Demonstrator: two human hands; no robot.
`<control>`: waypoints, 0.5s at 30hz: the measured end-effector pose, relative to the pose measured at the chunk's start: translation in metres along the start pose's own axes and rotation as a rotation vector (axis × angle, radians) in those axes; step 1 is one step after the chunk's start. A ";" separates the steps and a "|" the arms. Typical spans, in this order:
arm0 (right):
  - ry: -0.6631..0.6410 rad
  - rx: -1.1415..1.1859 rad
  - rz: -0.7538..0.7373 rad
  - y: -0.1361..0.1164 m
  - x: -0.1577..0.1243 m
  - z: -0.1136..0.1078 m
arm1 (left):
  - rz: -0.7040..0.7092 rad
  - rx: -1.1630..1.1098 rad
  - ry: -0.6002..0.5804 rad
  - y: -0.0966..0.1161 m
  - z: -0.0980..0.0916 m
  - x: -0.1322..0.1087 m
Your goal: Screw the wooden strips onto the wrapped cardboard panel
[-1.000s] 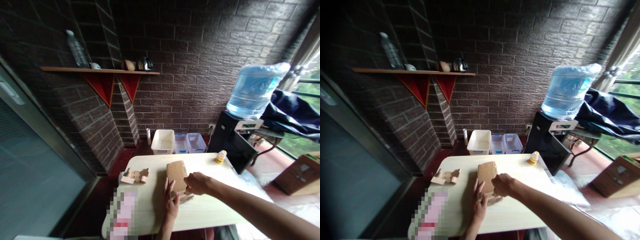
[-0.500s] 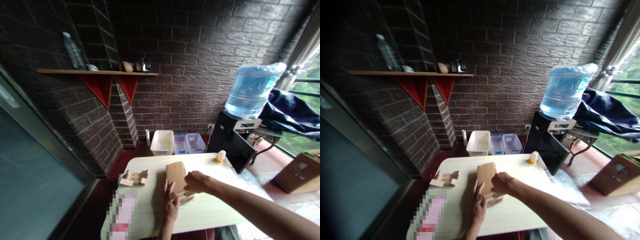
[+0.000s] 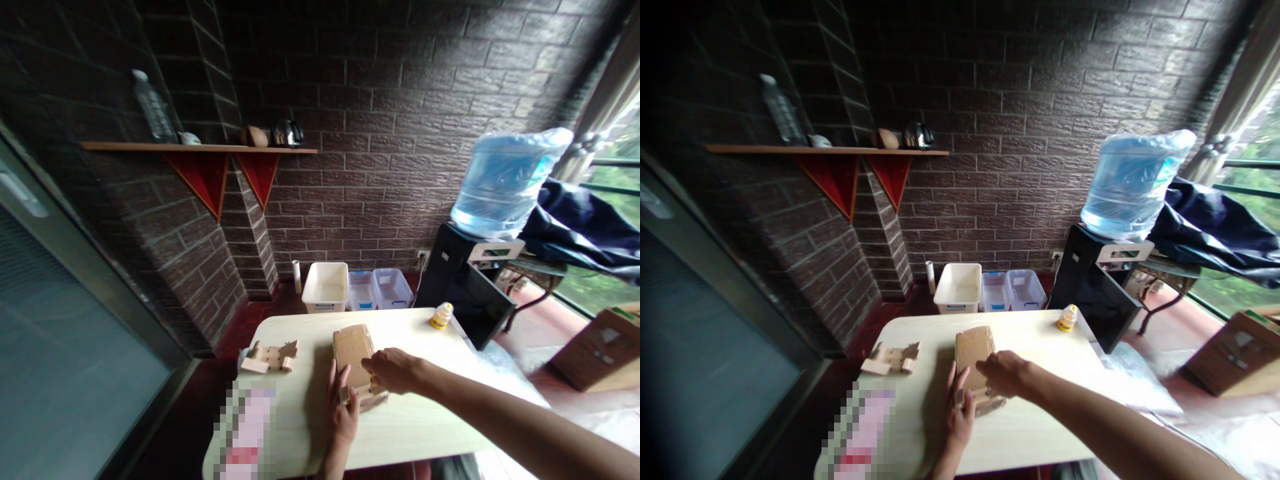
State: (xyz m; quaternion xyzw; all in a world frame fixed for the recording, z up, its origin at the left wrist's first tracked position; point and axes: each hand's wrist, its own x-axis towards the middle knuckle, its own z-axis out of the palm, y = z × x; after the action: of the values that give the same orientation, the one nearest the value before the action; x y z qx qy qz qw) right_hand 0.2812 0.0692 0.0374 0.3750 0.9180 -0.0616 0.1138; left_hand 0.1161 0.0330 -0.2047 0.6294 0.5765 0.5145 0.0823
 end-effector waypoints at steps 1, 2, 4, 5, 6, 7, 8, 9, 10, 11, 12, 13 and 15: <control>0.013 0.000 0.004 0.001 0.001 0.002 | -0.004 0.000 -0.007 0.001 -0.001 0.000; 0.024 -0.001 0.012 0.002 0.001 0.003 | -0.009 -0.001 -0.018 0.002 -0.001 0.000; 0.038 -0.005 0.033 0.003 0.003 0.006 | -0.016 -0.002 -0.030 0.002 -0.002 0.000; 0.037 -0.007 0.042 0.002 0.004 0.007 | -0.018 -0.002 -0.028 0.002 -0.002 0.000; 0.037 -0.010 0.049 0.001 0.004 0.008 | -0.017 -0.001 -0.022 0.002 -0.002 0.000; 0.036 -0.013 0.055 -0.001 0.005 0.008 | -0.014 -0.001 -0.018 0.001 -0.001 0.000; 0.035 -0.016 0.058 -0.002 0.005 0.008 | -0.012 0.000 -0.015 0.001 -0.001 0.000; 0.034 -0.019 0.061 -0.004 0.005 0.007 | -0.011 0.002 -0.016 0.000 0.000 0.000; 0.031 -0.022 0.061 -0.006 0.005 0.006 | -0.012 0.002 -0.016 -0.001 0.001 0.000; 0.027 -0.024 0.057 -0.007 0.005 0.005 | -0.014 0.002 -0.014 -0.001 0.001 0.000; 0.022 -0.024 0.050 -0.008 0.004 0.004 | -0.016 0.003 -0.010 -0.002 0.001 0.000; 0.015 -0.024 0.040 -0.008 0.003 0.002 | -0.019 0.004 -0.004 -0.002 0.002 0.000; 0.009 -0.024 0.020 -0.006 0.002 -0.001 | -0.018 0.010 0.001 -0.003 0.001 0.000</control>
State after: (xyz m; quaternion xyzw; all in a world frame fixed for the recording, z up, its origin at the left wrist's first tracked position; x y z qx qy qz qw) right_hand 0.2753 0.0667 0.0375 0.3829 0.9154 -0.0477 0.1148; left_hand 0.1156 0.0343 -0.2073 0.6242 0.5850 0.5110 0.0835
